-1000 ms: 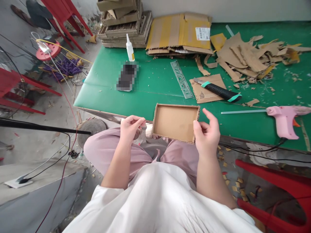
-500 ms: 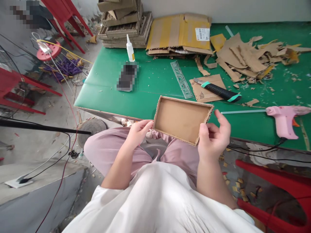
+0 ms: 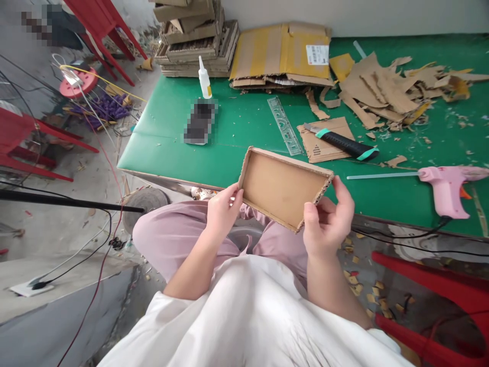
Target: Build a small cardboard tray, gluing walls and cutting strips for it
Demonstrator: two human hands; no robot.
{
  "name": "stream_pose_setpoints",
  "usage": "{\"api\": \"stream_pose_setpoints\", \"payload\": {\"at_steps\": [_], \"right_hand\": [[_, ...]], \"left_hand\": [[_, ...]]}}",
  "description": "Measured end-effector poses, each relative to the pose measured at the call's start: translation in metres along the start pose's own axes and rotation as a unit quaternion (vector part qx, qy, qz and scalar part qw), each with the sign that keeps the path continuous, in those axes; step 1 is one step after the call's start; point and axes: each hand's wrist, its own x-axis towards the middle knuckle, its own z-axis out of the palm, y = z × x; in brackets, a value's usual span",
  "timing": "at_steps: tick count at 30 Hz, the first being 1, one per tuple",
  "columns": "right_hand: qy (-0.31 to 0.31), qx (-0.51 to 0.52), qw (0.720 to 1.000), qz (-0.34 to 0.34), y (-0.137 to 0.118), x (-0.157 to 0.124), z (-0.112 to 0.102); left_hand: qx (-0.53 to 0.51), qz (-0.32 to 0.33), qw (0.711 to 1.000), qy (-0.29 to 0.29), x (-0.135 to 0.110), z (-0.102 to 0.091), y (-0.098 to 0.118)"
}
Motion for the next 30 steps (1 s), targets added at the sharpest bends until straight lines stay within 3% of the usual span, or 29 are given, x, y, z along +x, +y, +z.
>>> {"api": "stream_pose_setpoints", "payload": {"at_steps": [6, 13, 18, 23, 30], "right_hand": [[0.035, -0.007, 0.999, 0.011, -0.002, -0.001, 0.003], [0.084, 0.040, 0.996, 0.010, -0.004, 0.003, 0.002], [0.108, 0.081, 0.991, 0.021, -0.007, 0.007, -0.001], [0.109, 0.066, 0.992, 0.008, -0.008, 0.006, -0.002], [0.058, -0.005, 0.998, 0.031, -0.010, 0.000, -0.007]], "left_hand": [[-0.150, -0.017, 0.988, 0.036, -0.001, 0.003, -0.002], [-0.283, -0.009, 0.959, 0.005, -0.003, -0.009, 0.005], [-0.363, -0.058, 0.930, -0.023, -0.003, -0.021, 0.012], [-0.366, -0.076, 0.928, -0.018, -0.003, -0.028, 0.020], [-0.253, -0.043, 0.966, 0.002, -0.004, -0.031, 0.021]]}}
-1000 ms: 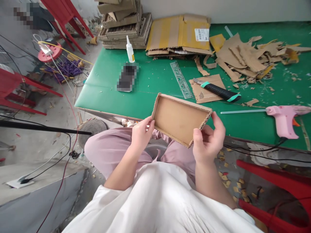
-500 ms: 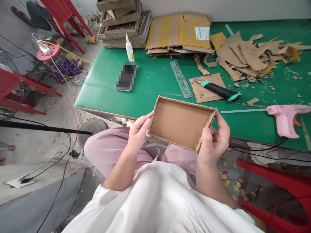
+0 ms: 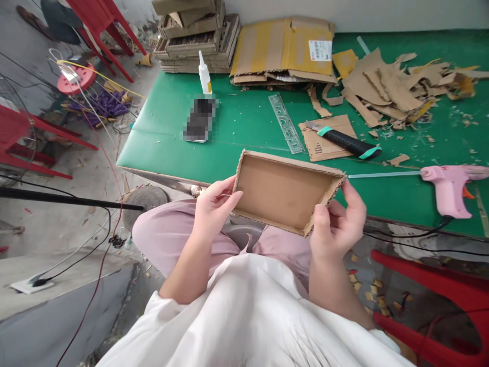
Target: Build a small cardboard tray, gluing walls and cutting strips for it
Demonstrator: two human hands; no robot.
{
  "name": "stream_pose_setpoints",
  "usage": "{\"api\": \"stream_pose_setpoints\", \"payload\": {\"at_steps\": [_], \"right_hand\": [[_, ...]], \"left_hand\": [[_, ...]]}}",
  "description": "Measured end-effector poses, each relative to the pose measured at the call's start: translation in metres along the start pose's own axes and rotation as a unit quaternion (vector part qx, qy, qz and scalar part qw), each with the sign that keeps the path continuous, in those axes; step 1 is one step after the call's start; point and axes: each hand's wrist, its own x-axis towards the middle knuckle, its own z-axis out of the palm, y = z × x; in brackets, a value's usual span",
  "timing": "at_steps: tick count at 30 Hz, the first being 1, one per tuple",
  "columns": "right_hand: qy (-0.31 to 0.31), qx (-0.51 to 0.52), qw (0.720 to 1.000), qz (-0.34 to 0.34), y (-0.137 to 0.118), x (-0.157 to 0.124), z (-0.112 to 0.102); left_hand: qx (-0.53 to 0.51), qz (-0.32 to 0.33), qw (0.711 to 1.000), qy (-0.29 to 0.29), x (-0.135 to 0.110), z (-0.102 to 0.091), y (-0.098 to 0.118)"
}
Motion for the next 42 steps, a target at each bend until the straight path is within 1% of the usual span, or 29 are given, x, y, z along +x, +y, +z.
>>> {"api": "stream_pose_setpoints", "payload": {"at_steps": [2, 4, 7, 9, 12, 16, 21, 25, 28, 34, 42], "right_hand": [[-0.029, -0.008, 0.999, 0.021, 0.001, -0.002, -0.001], [-0.041, -0.010, 0.998, 0.046, 0.002, -0.003, -0.001], [-0.008, -0.003, 0.997, 0.083, 0.004, -0.003, 0.003], [0.010, 0.018, 0.994, 0.111, 0.003, -0.002, 0.006], [0.003, 0.053, 0.987, 0.154, 0.001, 0.001, 0.009], [0.010, 0.073, 0.981, 0.178, -0.001, 0.005, 0.010], [-0.013, 0.080, 0.982, 0.169, 0.000, 0.006, 0.010], [-0.032, 0.055, 0.986, 0.157, 0.001, 0.004, 0.008], [-0.031, 0.032, 0.988, 0.146, 0.002, 0.002, 0.007], [-0.028, 0.003, 0.992, 0.119, 0.002, 0.000, 0.007], [-0.027, -0.037, 0.993, 0.113, 0.000, 0.000, 0.007]], "left_hand": [[0.040, 0.032, 0.998, 0.023, 0.000, 0.001, -0.004], [0.064, 0.064, 0.995, 0.044, 0.001, 0.002, -0.006], [0.081, 0.092, 0.990, 0.064, 0.001, 0.005, -0.006], [0.092, 0.097, 0.988, 0.074, 0.000, 0.005, -0.004], [0.103, 0.096, 0.987, 0.083, -0.001, 0.006, -0.002], [0.110, 0.087, 0.986, 0.088, -0.002, 0.007, -0.003], [0.121, 0.091, 0.983, 0.101, -0.001, 0.006, -0.003], [0.146, 0.101, 0.979, 0.098, -0.001, 0.006, -0.001], [0.163, 0.116, 0.974, 0.109, -0.002, 0.007, 0.000], [0.160, 0.178, 0.960, 0.147, -0.002, 0.009, -0.001], [0.199, 0.187, 0.947, 0.167, -0.003, 0.009, 0.002]]}}
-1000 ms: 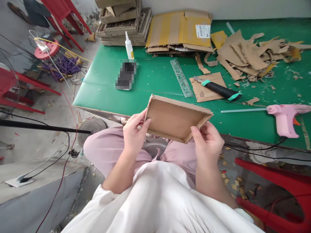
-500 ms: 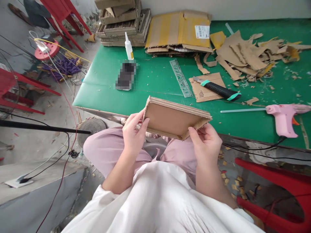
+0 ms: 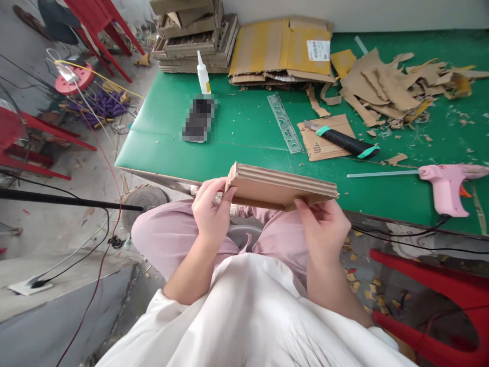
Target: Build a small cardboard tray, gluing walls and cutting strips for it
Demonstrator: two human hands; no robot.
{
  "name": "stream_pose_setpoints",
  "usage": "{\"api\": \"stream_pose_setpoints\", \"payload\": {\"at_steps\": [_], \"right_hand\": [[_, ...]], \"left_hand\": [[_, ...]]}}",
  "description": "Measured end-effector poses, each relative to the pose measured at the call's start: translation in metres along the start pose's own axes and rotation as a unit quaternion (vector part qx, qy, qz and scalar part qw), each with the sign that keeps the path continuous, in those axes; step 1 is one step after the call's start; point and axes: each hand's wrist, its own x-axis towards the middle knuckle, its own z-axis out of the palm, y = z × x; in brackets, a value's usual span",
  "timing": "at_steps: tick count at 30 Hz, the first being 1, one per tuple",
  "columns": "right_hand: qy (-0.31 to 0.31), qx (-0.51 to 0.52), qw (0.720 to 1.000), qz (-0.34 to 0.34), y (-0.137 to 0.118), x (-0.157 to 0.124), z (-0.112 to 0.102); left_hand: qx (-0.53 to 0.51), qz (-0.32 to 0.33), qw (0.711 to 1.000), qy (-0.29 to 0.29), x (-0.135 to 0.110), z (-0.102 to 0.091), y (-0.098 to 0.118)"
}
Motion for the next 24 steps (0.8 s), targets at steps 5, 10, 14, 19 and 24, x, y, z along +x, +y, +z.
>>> {"api": "stream_pose_setpoints", "payload": {"at_steps": [5, 10, 14, 19, 24], "right_hand": [[-0.003, 0.005, 1.000, -0.002, 0.002, 0.002, -0.001], [-0.008, 0.014, 1.000, -0.001, 0.004, 0.003, -0.002], [-0.011, 0.023, 1.000, 0.001, 0.004, 0.003, -0.002], [-0.017, 0.027, 0.999, 0.013, 0.006, 0.002, -0.002], [-0.107, 0.118, 0.987, 0.017, 0.007, 0.007, 0.003]], "left_hand": [[0.018, 0.005, 1.000, 0.003, 0.000, 0.000, 0.001], [0.020, 0.015, 1.000, 0.008, 0.000, 0.000, 0.003], [0.010, 0.018, 1.000, 0.011, 0.000, 0.000, 0.004], [-0.033, -0.017, 0.999, 0.000, 0.001, 0.001, -0.001], [-0.101, -0.086, 0.991, 0.017, -0.001, 0.002, -0.009]]}}
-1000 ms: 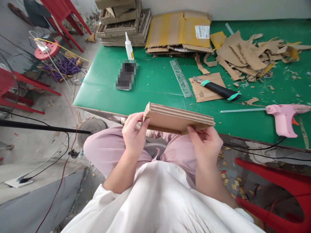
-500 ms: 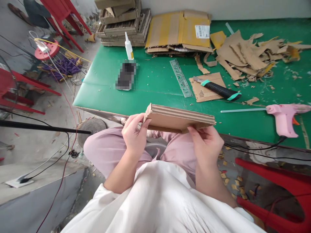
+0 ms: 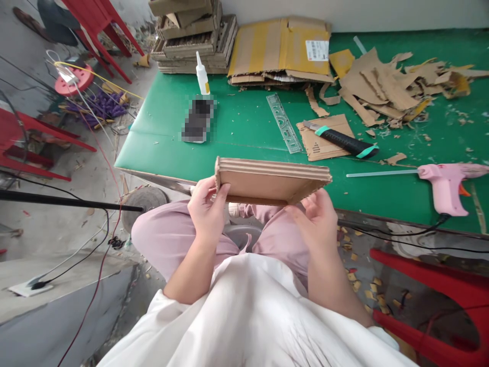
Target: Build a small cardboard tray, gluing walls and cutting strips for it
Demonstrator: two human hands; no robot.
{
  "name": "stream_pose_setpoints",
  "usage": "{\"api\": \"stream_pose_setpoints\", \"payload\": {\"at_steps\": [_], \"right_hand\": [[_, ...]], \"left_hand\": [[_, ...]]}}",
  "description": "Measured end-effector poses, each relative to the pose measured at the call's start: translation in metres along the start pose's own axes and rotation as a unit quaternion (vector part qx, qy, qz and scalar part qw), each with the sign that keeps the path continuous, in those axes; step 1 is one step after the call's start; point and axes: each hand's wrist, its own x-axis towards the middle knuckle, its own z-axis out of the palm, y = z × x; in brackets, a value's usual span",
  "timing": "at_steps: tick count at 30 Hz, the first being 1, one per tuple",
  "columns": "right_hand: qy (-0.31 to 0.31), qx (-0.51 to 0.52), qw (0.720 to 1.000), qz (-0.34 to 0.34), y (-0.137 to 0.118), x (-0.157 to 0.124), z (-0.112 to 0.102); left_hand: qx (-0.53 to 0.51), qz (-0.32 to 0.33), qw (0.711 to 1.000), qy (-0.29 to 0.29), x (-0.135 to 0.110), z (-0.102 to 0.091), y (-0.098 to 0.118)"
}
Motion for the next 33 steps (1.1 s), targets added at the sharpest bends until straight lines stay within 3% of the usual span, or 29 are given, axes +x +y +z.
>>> {"api": "stream_pose_setpoints", "payload": {"at_steps": [2, 5, 13, 21, 24, 27, 30, 33], "right_hand": [[-0.053, 0.007, 0.998, 0.016, 0.000, 0.002, 0.001], [-0.079, 0.013, 0.996, 0.034, 0.002, 0.000, 0.002], [0.016, 0.020, 0.999, 0.036, 0.016, -0.005, -0.001], [0.022, 0.075, 0.997, 0.028, 0.002, 0.002, 0.004], [0.006, 0.075, 0.997, 0.034, -0.002, 0.003, 0.004], [-0.009, 0.073, 0.996, 0.050, -0.005, 0.003, 0.004], [0.007, 0.097, 0.993, 0.060, -0.005, 0.003, 0.005], [0.019, 0.143, 0.987, 0.065, -0.003, 0.004, 0.007]], "left_hand": [[-0.014, -0.004, 1.000, 0.019, -0.001, -0.001, -0.002], [-0.022, 0.003, 0.999, 0.040, -0.003, -0.001, -0.002], [-0.008, 0.079, 0.995, 0.061, -0.009, -0.003, 0.002], [0.007, 0.179, 0.982, 0.062, -0.005, -0.005, 0.012], [-0.001, 0.168, 0.984, 0.058, -0.003, -0.006, 0.015], [-0.025, 0.117, 0.992, 0.043, -0.003, -0.005, 0.013], [-0.050, 0.070, 0.996, 0.035, -0.004, -0.003, 0.010], [-0.069, 0.068, 0.995, 0.038, -0.005, -0.001, 0.010]]}}
